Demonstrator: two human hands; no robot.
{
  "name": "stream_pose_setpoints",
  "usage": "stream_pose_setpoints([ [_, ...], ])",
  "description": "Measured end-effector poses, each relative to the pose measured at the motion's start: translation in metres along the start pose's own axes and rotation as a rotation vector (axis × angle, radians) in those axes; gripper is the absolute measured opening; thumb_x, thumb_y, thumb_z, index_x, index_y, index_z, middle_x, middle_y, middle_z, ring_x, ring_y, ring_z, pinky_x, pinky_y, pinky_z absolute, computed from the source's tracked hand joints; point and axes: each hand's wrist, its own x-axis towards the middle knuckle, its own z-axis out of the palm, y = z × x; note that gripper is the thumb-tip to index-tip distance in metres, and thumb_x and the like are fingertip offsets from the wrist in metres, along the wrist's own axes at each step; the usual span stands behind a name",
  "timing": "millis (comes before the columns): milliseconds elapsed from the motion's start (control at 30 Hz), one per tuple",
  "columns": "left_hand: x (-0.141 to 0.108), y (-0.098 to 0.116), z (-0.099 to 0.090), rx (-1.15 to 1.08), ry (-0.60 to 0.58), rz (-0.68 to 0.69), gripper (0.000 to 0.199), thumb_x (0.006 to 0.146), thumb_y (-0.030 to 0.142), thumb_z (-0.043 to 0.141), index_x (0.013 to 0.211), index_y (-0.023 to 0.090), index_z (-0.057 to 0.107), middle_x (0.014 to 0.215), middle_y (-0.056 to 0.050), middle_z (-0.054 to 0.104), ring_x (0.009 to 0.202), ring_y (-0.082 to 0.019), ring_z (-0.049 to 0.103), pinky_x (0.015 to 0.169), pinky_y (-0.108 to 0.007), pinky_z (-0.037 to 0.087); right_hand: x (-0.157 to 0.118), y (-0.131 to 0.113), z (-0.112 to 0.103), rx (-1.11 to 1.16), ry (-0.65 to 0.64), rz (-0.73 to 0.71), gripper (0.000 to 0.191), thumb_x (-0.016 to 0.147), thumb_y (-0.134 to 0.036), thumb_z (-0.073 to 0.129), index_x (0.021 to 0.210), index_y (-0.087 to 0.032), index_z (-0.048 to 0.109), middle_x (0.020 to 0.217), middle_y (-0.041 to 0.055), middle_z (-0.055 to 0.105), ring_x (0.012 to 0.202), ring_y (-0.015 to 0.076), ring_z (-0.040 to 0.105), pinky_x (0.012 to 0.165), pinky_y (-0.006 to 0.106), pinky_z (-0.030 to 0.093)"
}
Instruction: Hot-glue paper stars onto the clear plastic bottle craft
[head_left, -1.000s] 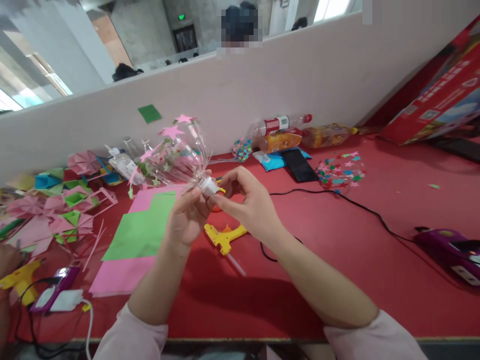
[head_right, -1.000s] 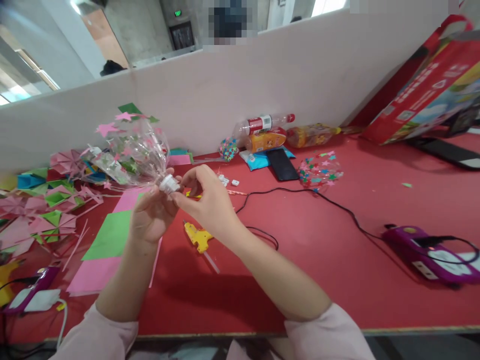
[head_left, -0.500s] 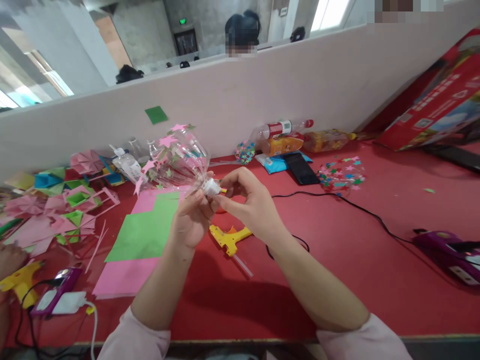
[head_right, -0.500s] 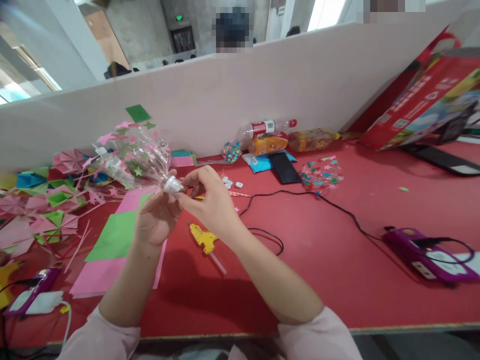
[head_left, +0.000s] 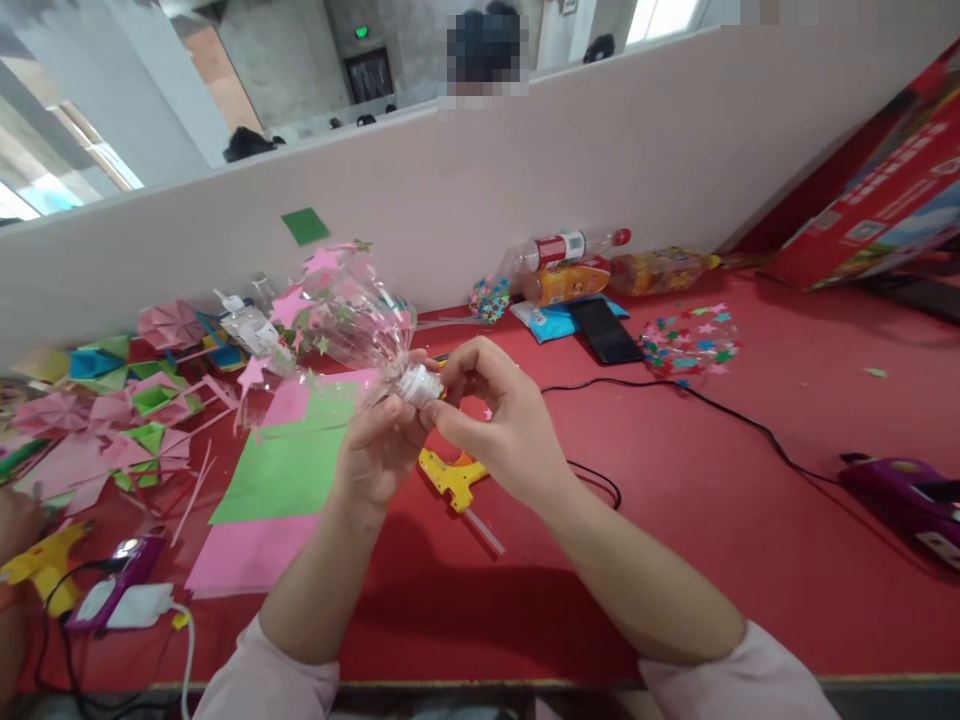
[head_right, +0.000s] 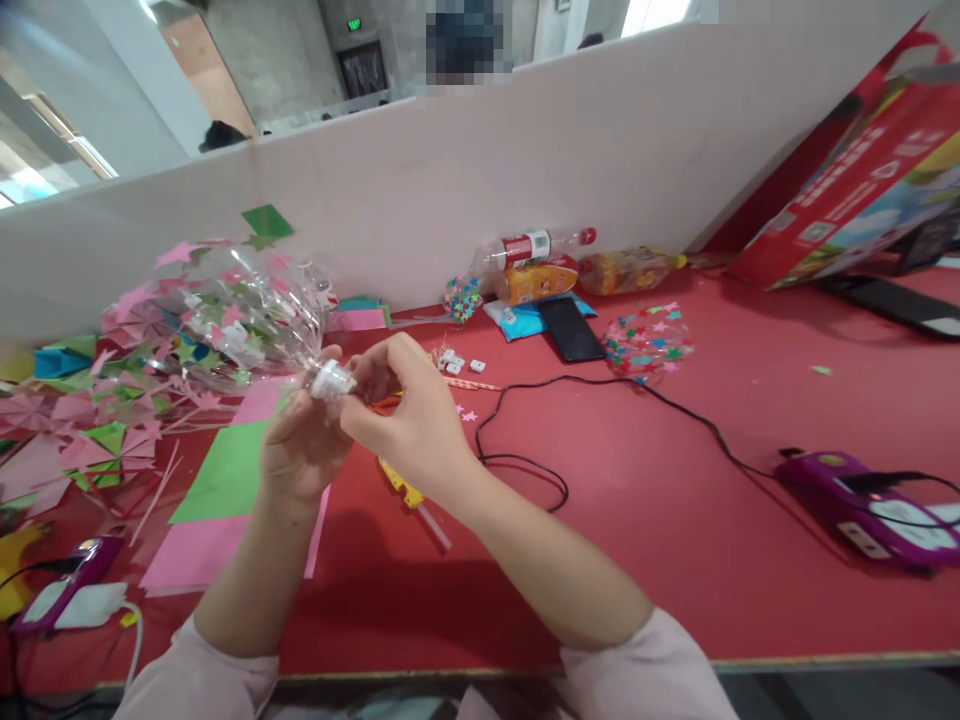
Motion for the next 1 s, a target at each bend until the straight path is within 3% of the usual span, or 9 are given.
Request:
stream_pose_setpoints([
  [267,-0.003,0.000,0.002,-0.012,0.000,-0.008,0.039,0.061,0.034,0.081,0.098,0.024,0.070,0.098,0.000,0.069,0.082,-0.010,0.065,0.071,-0.017,0.053,-0.004,-0.001,0.003,0.017,0.052,-0.015,0.015,0.067,-0.012,0.059,0.070,-0.021,0.047,0.075,-0.0042,0.049,0.068,0.0099,0.047,0.065,0.027,0.042],
  [467,-0.003,-0.002,0.001,0.047,-0.024,0.081,0.037,0.062,0.037,0.080,0.097,0.027,0.070,0.098,0.000,0.068,0.087,-0.013,0.064,0.080,-0.023,0.053,-0.004,-0.002,0.003,0.132,0.024,0.101,0.014,0.065,-0.015,0.061,0.071,-0.021,0.049,0.071,-0.0051,0.051,0.063,0.0085,0.047,0.059,0.024,0.039],
  [1000,0.004,-0.005,-0.003,0.048,-0.041,0.154,0.033,0.062,0.037,0.080,0.091,0.025,0.070,0.095,0.001,0.065,0.083,-0.011,0.060,0.076,-0.021,0.049,0.002,0.008,0.004,0.308,-0.023,0.177,0.014,0.065,-0.018,0.064,0.073,-0.020,0.053,0.069,-0.0052,0.055,0.062,0.0074,0.050,0.057,0.022,0.041],
])
